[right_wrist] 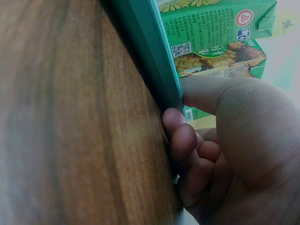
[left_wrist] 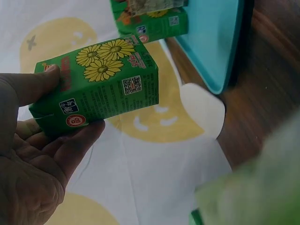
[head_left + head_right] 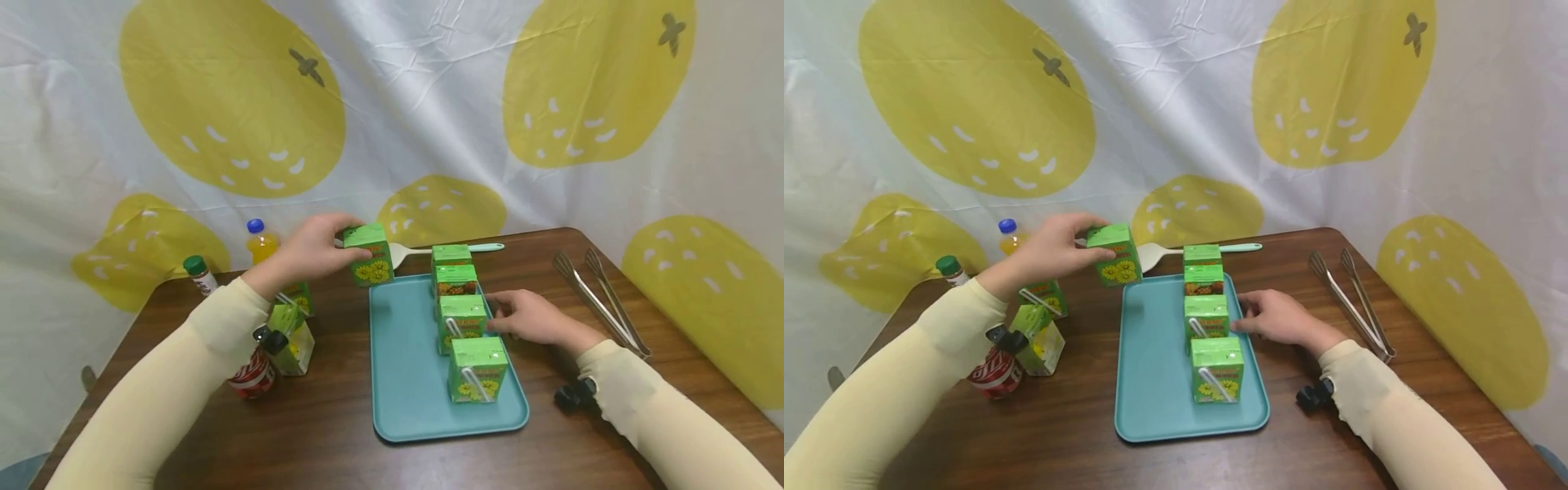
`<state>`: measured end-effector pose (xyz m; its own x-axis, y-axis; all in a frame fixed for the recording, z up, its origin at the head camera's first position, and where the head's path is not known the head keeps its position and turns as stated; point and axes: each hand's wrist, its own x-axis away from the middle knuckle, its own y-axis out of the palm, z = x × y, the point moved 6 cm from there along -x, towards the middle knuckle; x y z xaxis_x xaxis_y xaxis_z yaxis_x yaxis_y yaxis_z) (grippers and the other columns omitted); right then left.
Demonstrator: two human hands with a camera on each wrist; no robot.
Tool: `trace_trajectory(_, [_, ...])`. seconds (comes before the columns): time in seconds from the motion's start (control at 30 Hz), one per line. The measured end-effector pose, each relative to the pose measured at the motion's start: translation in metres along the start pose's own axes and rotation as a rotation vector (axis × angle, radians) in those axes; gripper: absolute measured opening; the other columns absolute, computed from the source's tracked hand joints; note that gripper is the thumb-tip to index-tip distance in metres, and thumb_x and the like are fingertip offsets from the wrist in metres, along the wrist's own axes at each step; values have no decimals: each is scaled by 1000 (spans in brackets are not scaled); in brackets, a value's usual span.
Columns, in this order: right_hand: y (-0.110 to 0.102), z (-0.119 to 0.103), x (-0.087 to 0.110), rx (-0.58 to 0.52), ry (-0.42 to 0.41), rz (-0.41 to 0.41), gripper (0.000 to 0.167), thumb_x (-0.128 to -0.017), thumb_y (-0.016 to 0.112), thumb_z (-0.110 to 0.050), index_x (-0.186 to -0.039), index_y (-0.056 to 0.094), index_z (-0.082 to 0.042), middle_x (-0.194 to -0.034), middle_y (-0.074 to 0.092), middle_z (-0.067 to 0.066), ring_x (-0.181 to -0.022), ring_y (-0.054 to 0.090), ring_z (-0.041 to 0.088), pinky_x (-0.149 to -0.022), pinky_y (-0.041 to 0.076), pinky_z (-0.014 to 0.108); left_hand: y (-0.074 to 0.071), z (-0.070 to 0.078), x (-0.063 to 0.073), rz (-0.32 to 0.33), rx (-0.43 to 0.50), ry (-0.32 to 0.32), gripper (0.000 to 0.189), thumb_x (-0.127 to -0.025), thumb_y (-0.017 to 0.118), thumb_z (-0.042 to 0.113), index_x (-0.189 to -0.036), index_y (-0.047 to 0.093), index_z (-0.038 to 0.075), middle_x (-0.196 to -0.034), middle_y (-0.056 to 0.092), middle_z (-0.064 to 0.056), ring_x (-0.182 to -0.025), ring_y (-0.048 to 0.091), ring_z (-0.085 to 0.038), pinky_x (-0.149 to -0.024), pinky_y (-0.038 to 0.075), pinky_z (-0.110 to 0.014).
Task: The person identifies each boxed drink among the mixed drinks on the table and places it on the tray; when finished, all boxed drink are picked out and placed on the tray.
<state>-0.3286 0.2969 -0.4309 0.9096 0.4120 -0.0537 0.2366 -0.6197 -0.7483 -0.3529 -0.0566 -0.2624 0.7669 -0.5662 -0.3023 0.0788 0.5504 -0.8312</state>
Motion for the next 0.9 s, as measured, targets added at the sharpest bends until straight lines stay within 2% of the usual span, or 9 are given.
trace_trajectory(0.23, [2,-1,-1,27,73,1,76,-96,84,-29,-156,56,8,-75,67,-1,-59,60,14,-54,46,31,23,4,-8,-36,-13,5,37,-98,87,20,-125,73,-1,-110,74,-11,-96,66,-28,-89,56,-47])
trace_trajectory(0.4, [0,-4,1,42,74,4,76,-96,84,-28,-157,56,8,-74,67,-2,-58,59,14,-54,45,31,36,2,-12,-61,-21,-16,35,-98,87,19,-120,71,-2,-106,72,-11,-95,65,-28,-88,56,-48])
trace_trajectory(0.63, [-1,-4,-2,29,69,-1,76,-96,84,-28,-157,56,9,-75,67,-2,-59,59,15,-54,46,31,56,-4,-14,-90,-41,-95,38,-100,85,19,-126,68,-3,-113,71,-14,-102,65,-30,-92,55,-48])
trace_trajectory(0.9, [1,-3,-2,22,72,-8,75,-95,84,-27,-156,57,7,-75,67,-2,-58,60,14,-54,46,31,71,-9,-16,-101,-16,-153,38,-104,81,16,-131,65,-5,-116,69,-15,-101,64,-29,-89,55,-46])
